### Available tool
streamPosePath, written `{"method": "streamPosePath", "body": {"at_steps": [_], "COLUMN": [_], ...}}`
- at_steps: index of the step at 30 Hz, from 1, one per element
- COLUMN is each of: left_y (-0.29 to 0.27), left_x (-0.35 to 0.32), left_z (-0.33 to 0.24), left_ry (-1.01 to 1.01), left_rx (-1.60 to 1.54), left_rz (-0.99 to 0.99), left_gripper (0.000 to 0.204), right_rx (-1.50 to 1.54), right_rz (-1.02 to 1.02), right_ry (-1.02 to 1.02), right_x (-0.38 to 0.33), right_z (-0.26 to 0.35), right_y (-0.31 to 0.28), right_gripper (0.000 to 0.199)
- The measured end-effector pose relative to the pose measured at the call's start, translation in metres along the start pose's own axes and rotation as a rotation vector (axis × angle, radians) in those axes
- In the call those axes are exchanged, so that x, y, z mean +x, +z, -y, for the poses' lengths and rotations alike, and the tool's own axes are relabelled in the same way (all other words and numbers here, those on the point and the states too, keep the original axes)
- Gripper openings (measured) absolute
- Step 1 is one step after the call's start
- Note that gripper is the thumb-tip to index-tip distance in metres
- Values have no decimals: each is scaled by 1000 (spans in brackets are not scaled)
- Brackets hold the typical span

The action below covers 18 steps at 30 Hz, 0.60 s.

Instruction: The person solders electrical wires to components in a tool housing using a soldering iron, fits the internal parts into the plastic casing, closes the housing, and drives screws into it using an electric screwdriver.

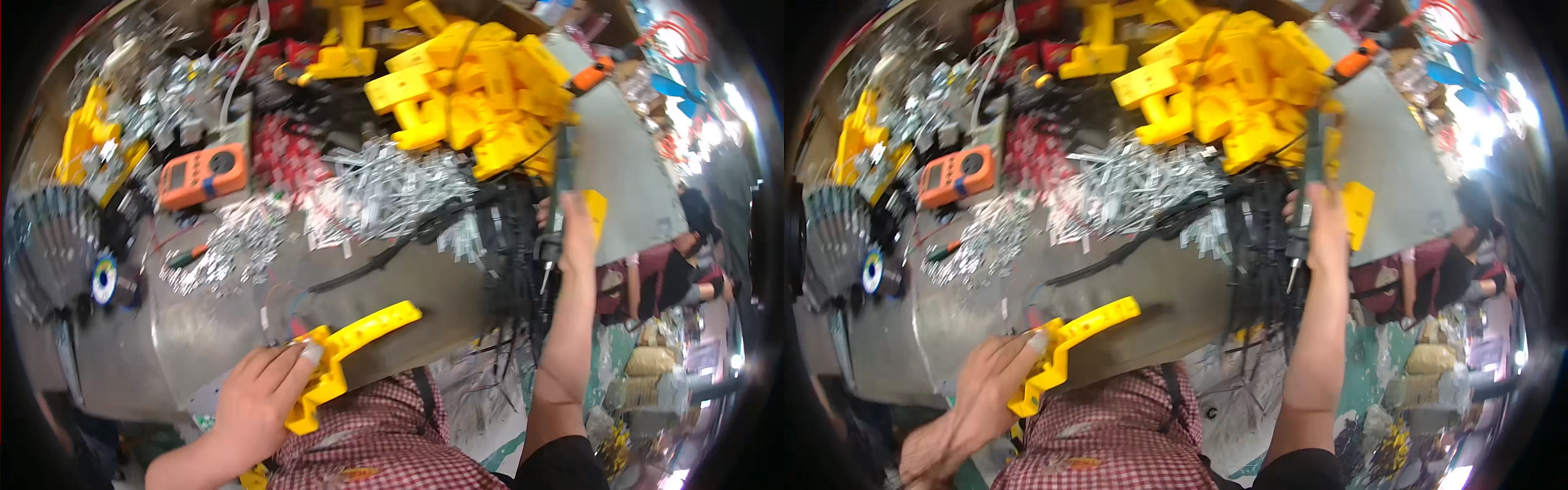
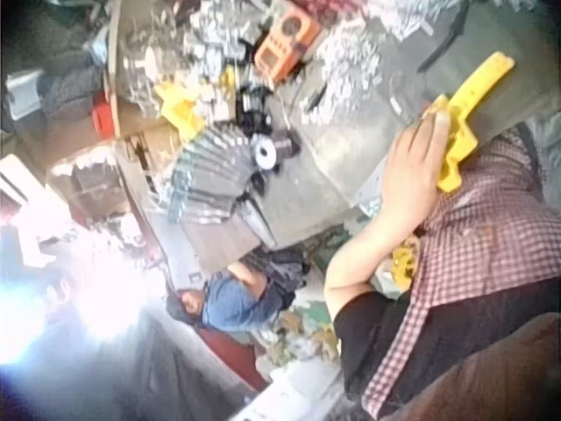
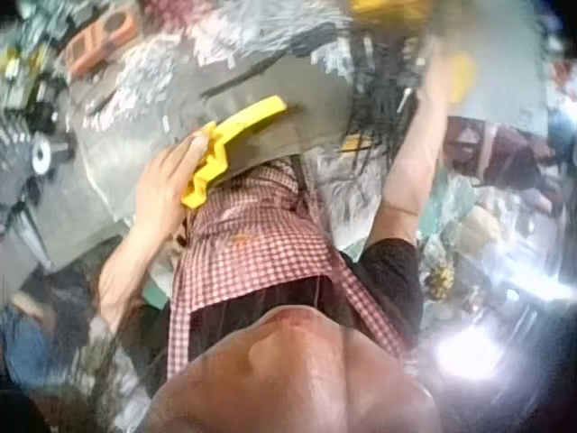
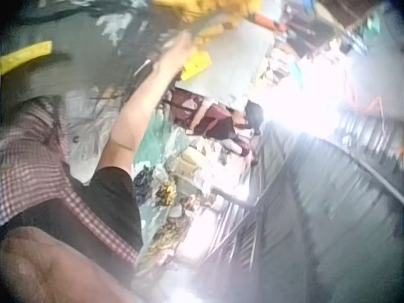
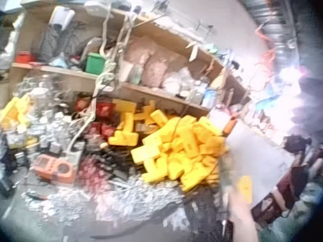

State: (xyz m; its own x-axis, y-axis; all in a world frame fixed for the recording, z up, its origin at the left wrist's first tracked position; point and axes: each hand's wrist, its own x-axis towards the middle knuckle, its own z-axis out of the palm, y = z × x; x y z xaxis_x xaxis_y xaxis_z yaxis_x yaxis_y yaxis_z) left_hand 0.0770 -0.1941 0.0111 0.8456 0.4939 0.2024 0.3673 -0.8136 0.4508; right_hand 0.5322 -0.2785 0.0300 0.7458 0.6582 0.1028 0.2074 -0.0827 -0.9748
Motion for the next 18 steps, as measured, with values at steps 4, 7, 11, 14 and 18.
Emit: {"method": "streamPosePath", "body": {"at_steps": [4, 7, 11, 14, 18], "left_y": [-19, -23, 3, 26, 28], "left_x": [14, 18, 17, 6, 8], "left_z": [4, 14, 43, 57, 59], "left_ry": [-25, -458, -845, -857, -827], "left_rx": [-461, -837, -1221, -1393, -1458], "left_rz": [61, 297, 441, 340, 341], "left_gripper": [52, 49, 48, 45, 47], "right_rx": [625, 921, 771, 688, 620], "right_rz": [127, 356, 237, 225, 232], "right_ry": [-134, -95, -292, -407, -427], "right_x": [-48, -53, -73, -73, -65], "right_z": [45, 37, 46, 46, 33], "right_y": [64, 112, 189, 225, 242], "right_gripper": [31, 27, 44, 55, 58]}}
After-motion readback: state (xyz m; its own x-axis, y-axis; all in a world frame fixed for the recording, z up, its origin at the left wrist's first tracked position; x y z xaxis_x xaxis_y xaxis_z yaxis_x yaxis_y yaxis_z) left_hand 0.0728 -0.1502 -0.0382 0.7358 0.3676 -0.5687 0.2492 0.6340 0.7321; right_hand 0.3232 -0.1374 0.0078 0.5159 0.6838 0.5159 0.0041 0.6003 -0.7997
